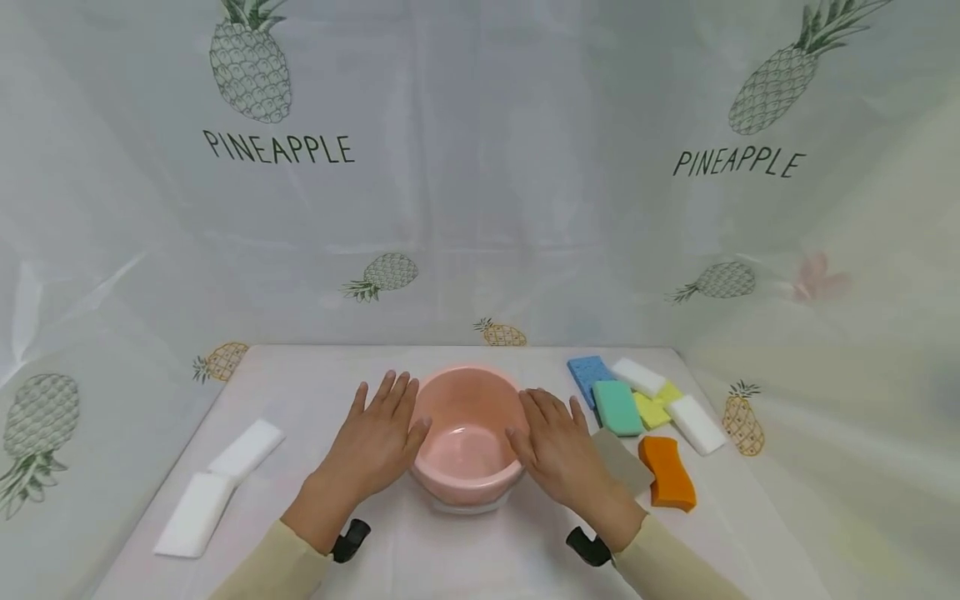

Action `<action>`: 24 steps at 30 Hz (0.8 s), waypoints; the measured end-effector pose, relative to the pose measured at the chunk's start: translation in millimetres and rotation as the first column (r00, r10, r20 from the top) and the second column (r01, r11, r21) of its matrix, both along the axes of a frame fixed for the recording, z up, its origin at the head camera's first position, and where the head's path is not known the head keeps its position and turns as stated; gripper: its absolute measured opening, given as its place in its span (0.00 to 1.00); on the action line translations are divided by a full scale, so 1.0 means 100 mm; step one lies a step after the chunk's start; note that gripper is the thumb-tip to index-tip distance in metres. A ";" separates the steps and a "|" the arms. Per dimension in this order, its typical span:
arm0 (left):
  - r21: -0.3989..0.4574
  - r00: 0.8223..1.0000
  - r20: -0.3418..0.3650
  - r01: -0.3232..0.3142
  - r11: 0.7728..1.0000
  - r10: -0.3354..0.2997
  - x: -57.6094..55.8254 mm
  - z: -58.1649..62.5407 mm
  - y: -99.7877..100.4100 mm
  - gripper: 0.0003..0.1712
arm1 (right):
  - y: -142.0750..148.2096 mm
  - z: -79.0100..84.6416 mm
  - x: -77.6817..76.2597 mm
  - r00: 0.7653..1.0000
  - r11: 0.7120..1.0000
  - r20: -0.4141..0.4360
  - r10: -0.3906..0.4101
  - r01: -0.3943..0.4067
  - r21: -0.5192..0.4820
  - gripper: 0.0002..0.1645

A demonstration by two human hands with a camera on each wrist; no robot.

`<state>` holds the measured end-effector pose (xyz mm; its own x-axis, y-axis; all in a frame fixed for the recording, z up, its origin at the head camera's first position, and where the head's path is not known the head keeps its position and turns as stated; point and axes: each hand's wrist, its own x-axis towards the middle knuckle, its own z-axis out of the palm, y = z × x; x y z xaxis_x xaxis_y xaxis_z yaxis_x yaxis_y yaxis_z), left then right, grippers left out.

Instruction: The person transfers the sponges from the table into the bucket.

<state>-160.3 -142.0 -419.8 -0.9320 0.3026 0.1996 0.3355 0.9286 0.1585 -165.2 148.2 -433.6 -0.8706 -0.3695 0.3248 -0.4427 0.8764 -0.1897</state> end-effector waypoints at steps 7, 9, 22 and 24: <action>-0.009 0.999 0.039 -0.005 1.000 0.006 -0.01 -0.04 0.02 0.42 | 0.01 -0.06 -0.01 1.000 1.000 -0.029 -0.003 0.003 -0.016 0.39; -0.008 0.999 0.042 -0.010 1.000 0.011 -0.01 -0.03 0.02 0.43 | 0.04 -0.05 -0.03 1.000 0.999 -0.025 -0.014 0.013 -0.033 0.40; 0.022 0.998 0.056 -0.014 1.000 0.013 -0.02 -0.09 0.03 0.44 | 1.23 -0.09 -0.74 0.960 0.968 -0.132 -0.247 0.249 0.002 0.36; 0.025 0.998 0.056 -0.013 1.000 0.012 -0.03 -0.09 0.02 0.44 | 1.37 -0.13 -0.77 0.954 0.957 -0.092 -0.285 0.289 0.035 0.37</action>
<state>-163.4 -139.8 -429.0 -0.9456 0.2865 0.1543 0.3139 0.9281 0.2004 -242.5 285.0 -446.3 -0.9120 -0.1245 0.3908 -0.1836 0.9759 -0.1177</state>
